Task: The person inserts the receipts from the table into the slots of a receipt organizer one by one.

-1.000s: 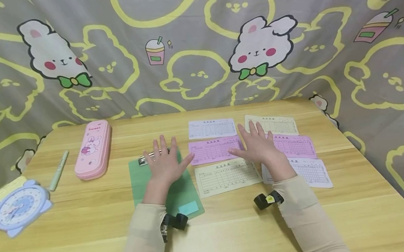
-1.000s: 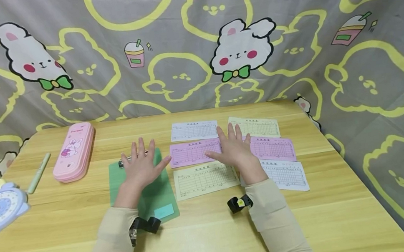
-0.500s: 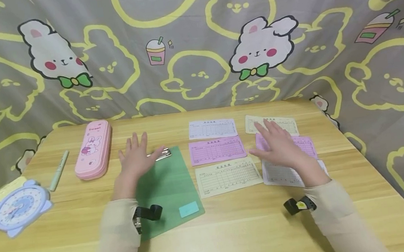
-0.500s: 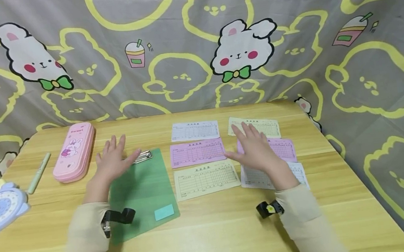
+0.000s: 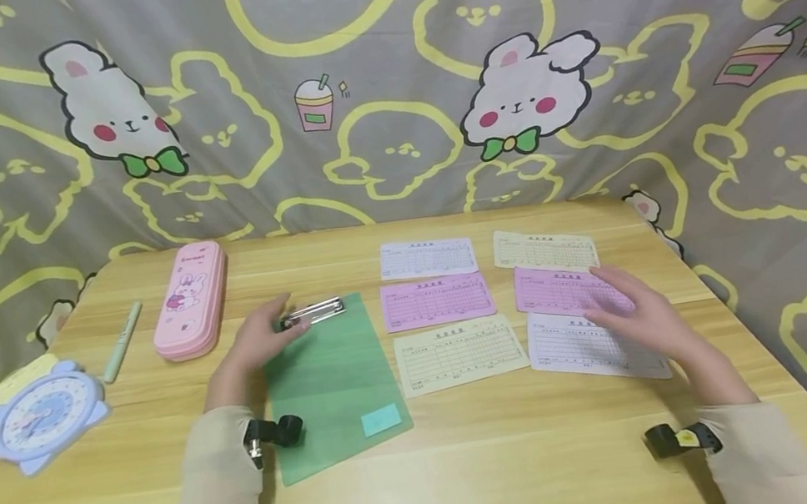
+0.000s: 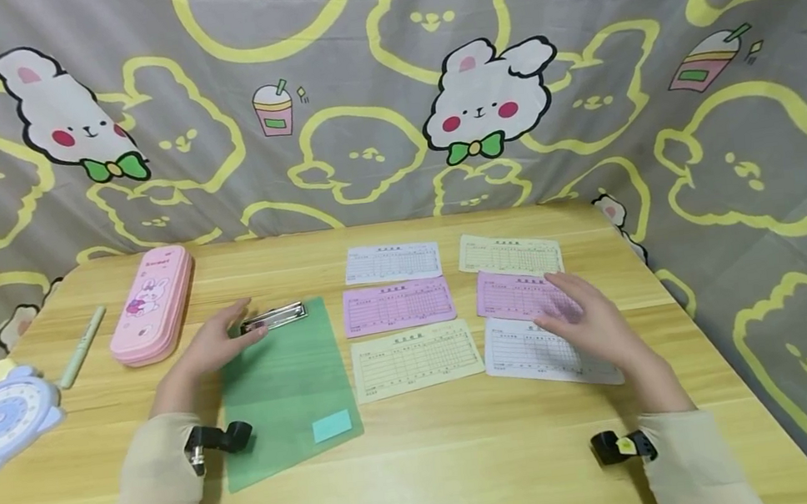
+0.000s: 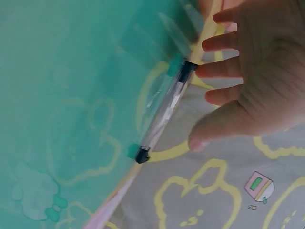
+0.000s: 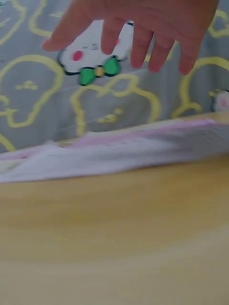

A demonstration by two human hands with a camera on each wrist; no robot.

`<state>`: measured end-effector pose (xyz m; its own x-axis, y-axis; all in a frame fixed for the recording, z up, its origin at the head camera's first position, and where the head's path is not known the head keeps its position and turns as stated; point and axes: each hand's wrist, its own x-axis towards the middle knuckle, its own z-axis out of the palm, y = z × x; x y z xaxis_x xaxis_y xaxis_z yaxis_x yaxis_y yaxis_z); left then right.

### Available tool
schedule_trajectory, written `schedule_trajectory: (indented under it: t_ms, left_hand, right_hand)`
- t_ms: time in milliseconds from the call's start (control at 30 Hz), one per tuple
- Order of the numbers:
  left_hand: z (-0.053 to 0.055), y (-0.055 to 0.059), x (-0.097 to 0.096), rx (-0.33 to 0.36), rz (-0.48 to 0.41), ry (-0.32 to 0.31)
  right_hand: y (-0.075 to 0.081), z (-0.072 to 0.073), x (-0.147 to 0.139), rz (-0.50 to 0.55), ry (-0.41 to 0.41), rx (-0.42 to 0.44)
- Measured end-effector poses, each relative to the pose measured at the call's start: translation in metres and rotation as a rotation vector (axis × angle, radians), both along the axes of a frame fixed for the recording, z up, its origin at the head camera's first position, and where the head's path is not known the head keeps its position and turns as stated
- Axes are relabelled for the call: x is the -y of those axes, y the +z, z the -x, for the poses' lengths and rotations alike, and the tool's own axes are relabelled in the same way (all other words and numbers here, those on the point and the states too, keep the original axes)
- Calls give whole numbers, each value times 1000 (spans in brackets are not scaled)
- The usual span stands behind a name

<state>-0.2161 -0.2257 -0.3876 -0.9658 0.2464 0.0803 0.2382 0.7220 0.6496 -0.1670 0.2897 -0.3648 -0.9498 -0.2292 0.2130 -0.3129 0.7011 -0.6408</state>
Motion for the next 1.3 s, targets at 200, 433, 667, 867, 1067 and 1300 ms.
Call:
schedule_trajectory:
  t_ms: [200,433,667,867,1067,1300]
  left_hand:
    - [0,-18,-1,-148,77,37]
    - [-3,-28,-1,-210,67,127]
    - [-1,-29,-1,-225,64,168]
    - [0,-28,-3,-197,68,177]
    - [3,-29,-5,-204,72,174]
    - [3,-30,-6,-208,61,189]
  right_hand:
    - [-11,-8,-21,58,-42,164]
    - [-23,-8,-46,14,-5,178]
    - [-32,-10,-67,31,138,162]
    - [-28,-16,-76,-23,114,250]
    - [-29,-20,-80,-46,81,239]
    - [-32,-17,-77,-109,79,182]
